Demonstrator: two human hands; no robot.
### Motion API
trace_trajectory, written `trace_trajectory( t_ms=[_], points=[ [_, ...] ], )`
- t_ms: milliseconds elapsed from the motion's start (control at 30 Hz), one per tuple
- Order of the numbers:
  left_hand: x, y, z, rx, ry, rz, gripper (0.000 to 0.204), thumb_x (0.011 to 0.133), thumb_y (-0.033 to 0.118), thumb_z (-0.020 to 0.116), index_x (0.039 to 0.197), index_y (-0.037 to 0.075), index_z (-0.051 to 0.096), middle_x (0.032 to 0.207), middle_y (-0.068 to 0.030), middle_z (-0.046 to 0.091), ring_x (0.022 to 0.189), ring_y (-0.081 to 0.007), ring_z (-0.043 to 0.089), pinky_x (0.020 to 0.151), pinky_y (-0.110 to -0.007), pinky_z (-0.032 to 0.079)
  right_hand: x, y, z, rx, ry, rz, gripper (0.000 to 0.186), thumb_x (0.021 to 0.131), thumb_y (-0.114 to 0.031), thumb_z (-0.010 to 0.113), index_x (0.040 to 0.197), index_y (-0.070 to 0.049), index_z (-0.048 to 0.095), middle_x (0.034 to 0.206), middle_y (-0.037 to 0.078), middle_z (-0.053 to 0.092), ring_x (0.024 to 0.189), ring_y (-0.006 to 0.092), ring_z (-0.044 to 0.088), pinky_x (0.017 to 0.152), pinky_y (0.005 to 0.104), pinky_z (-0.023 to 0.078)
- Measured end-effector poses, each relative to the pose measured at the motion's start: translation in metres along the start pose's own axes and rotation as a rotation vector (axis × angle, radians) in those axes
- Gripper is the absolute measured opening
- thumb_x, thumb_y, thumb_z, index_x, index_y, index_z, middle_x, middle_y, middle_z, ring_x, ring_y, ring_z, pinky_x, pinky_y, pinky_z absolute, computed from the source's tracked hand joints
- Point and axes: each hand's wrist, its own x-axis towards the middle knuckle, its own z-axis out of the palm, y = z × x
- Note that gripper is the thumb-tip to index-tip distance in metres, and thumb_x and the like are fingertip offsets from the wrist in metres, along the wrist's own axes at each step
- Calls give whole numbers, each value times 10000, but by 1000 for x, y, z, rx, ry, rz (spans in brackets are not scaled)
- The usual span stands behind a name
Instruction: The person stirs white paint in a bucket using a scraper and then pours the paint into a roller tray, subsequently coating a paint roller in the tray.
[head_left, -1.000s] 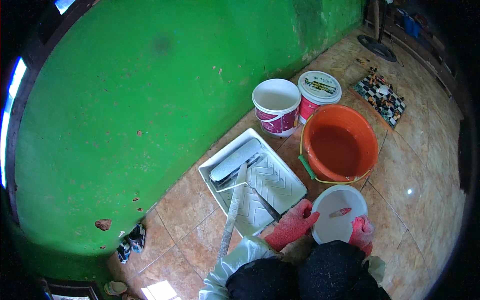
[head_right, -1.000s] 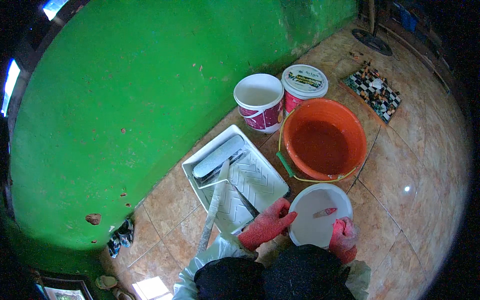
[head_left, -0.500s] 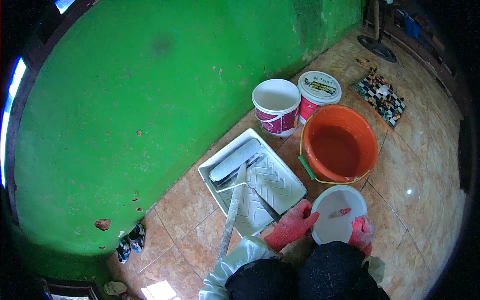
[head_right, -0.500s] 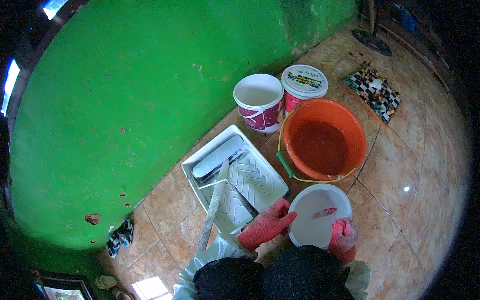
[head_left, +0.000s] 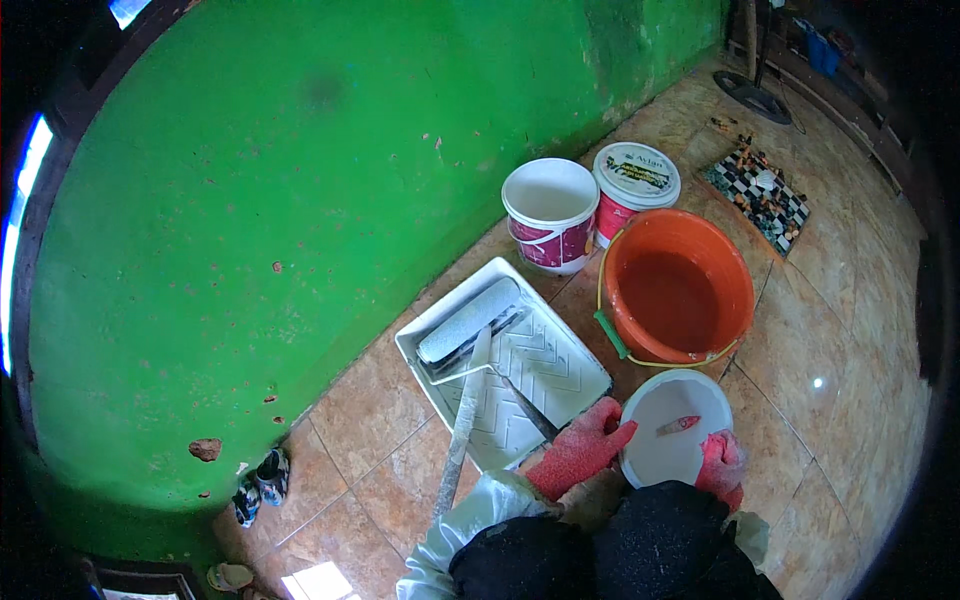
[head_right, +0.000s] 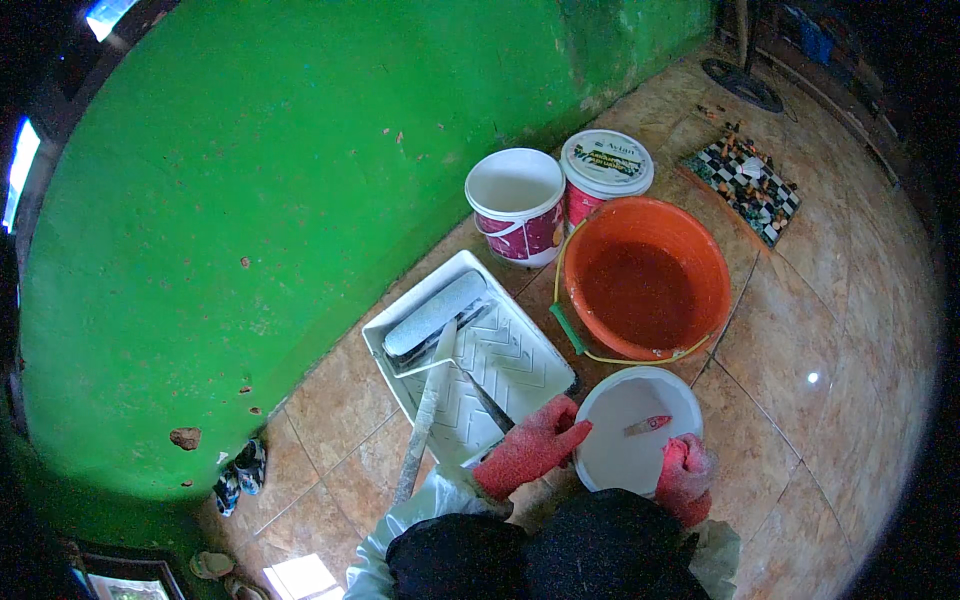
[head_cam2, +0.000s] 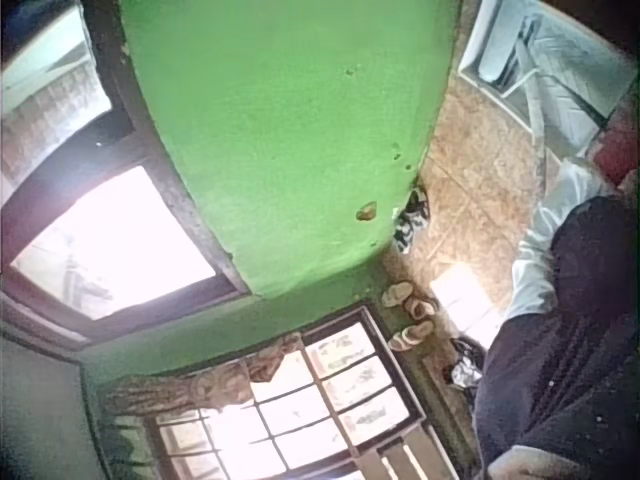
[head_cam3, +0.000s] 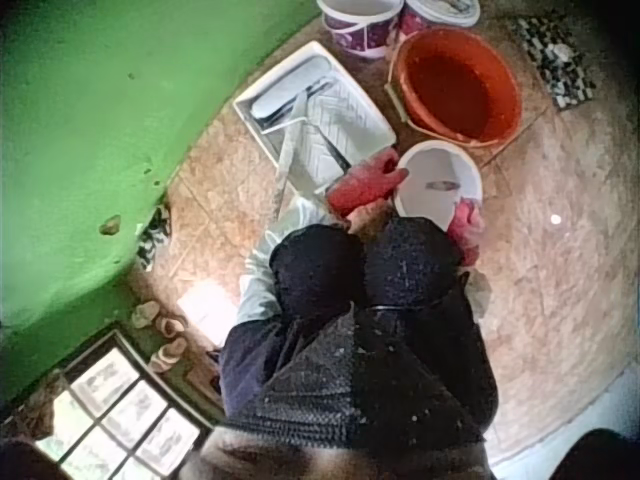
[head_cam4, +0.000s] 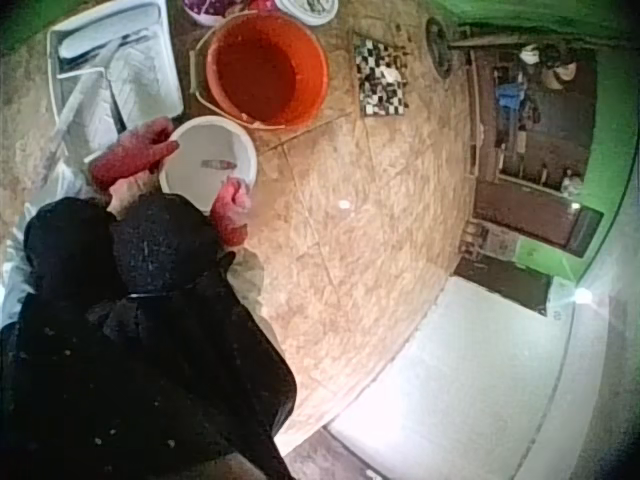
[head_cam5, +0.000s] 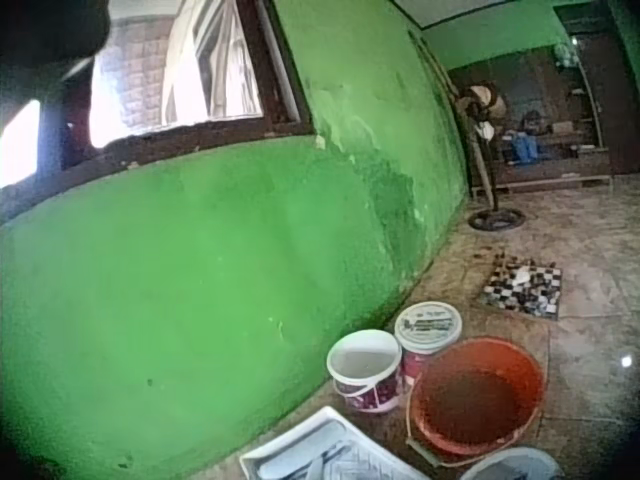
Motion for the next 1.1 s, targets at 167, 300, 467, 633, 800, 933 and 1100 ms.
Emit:
trace_trajectory(
  t_ms=[167,300,467,633,800,933,1100],
  points=[
    [1,4,0,70,12,15,333,882,322,549,989,10,500,822,-110,574,746,-164,543,686,-307,455,4,22,-2,-15,-40,-37,107,804,-81,509,736,-13,558,658,140,575,610,238,566,600,344,452],
    [2,-4,3,62,40,57,329,883,317,550,990,10,499,810,-107,572,731,-161,541,677,-308,456,3,31,0,-59,-24,-43,98,805,-88,521,739,-23,555,683,142,575,640,245,569,625,345,450],
    [5,-9,5,71,48,61,323,882,311,553,990,11,498,810,-108,572,730,-158,542,662,-308,457,4,29,-1,-36,-43,11,98,806,-89,520,744,-22,556,690,150,571,652,254,568,637,346,448],
    [5,-9,5,47,48,55,330,878,318,559,990,13,501,820,-110,578,733,-162,549,658,-308,459,3,13,-3,-53,-39,-22,113,809,-94,504,753,-12,558,695,153,572,653,260,568,635,344,447],
    [3,-7,2,70,103,115,326,867,309,578,1008,23,510,829,-106,582,722,-165,562,654,-298,464,3,19,-2,-15,-44,-2,119,811,-96,499,759,-9,561,699,147,577,660,262,567,633,353,447],
    [10,-15,3,-79,400,54,295,865,257,586,1052,45,501,869,-91,584,722,-144,579,649,-282,468,2,17,-3,-39,-50,-11,126,818,-103,499,766,-8,564,710,140,580,673,256,564,634,357,446],
    [15,-23,-4,-297,510,77,333,870,229,577,1142,71,469,918,-75,588,758,-144,595,675,-276,466,1,24,-1,7,-38,50,122,819,-99,501,773,-6,565,709,132,574,675,234,559,635,342,445]
  ],
)
